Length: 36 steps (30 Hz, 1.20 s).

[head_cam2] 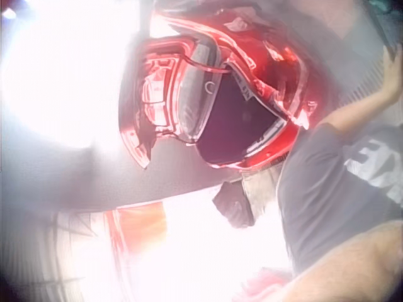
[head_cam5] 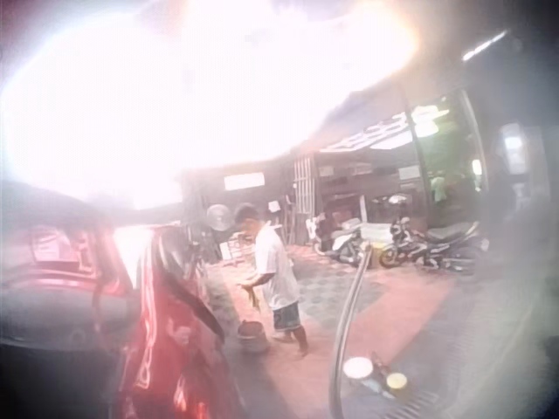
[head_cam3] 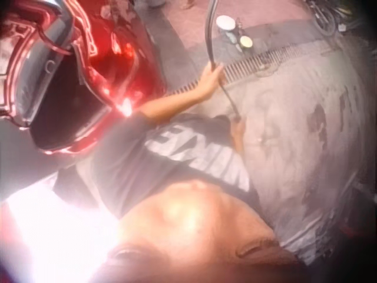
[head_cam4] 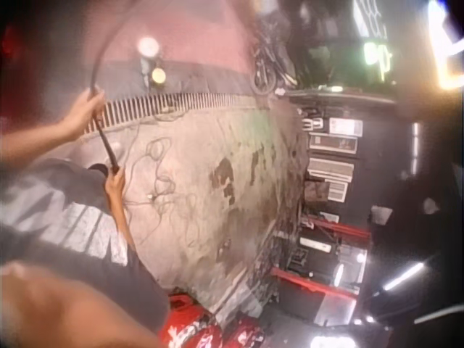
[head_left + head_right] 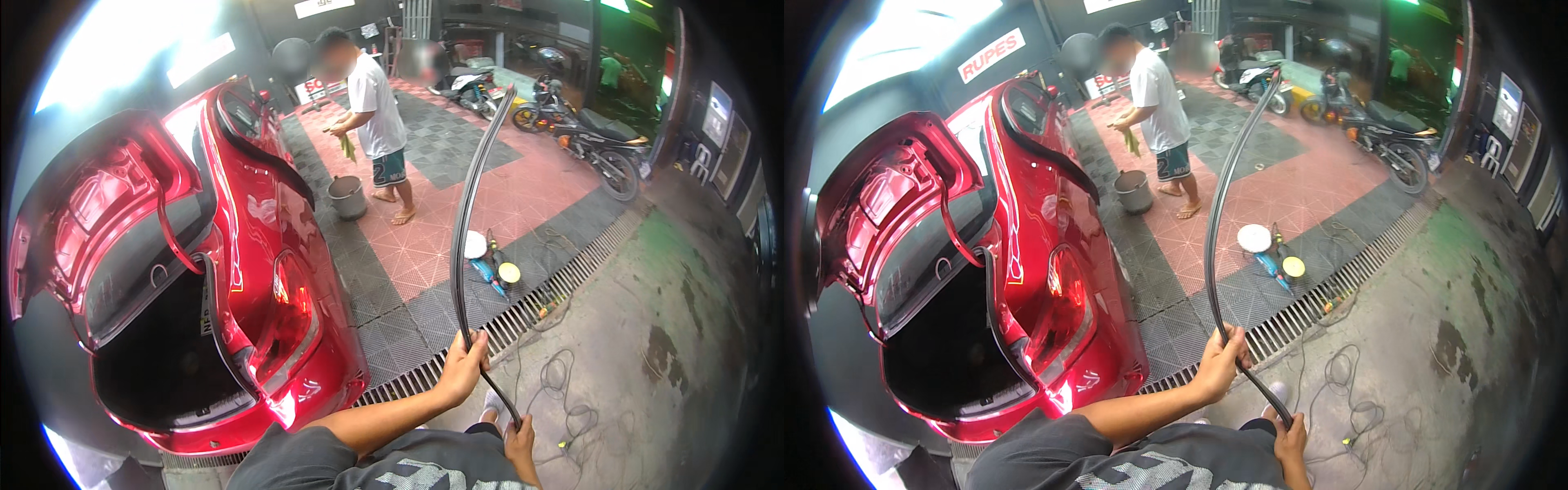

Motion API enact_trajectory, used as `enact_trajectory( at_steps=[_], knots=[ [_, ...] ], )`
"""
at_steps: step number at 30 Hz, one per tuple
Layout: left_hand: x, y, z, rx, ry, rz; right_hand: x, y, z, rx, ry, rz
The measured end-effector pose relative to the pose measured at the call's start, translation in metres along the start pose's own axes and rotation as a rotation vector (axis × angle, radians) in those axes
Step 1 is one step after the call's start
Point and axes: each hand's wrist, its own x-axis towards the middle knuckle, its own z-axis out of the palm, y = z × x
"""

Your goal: The person installs a black rubber weather stripping along the roofline of a red car. They repeatedly press the strip into place, remove it to check fit, and reposition it along the edge.

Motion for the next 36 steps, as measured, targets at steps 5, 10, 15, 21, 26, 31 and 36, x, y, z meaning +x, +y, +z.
enact_trajectory(
  at_steps=[5,10,15,21,26,31,36],
  knots=[
    [0.078,0.005,0.031,0.042,0.038,0.171,0.135,0.042,0.013,0.137,-0.283,-0.139],
    [0.149,0.042,0.072,0.003,0.197,0.295,0.269,0.024,-0.011,0.218,-0.472,-0.214],
    [0.193,0.043,0.073,-0.046,0.336,0.344,0.345,0.028,-0.002,0.261,-0.553,-0.292],
    [0.239,0.032,0.035,-0.075,0.406,0.332,0.388,0.029,0.040,0.250,-0.660,-0.317],
    [0.301,0.045,-0.016,-0.106,0.424,0.328,0.437,0.047,0.117,0.267,-0.722,-0.334],
    [0.377,0.067,-0.089,-0.051,0.401,0.384,0.518,-0.022,0.178,0.261,-0.938,-0.218],
    [0.440,0.111,-0.144,-0.028,0.296,0.405,0.576,-0.102,0.242,0.228,-0.925,-0.348]
  ],
)
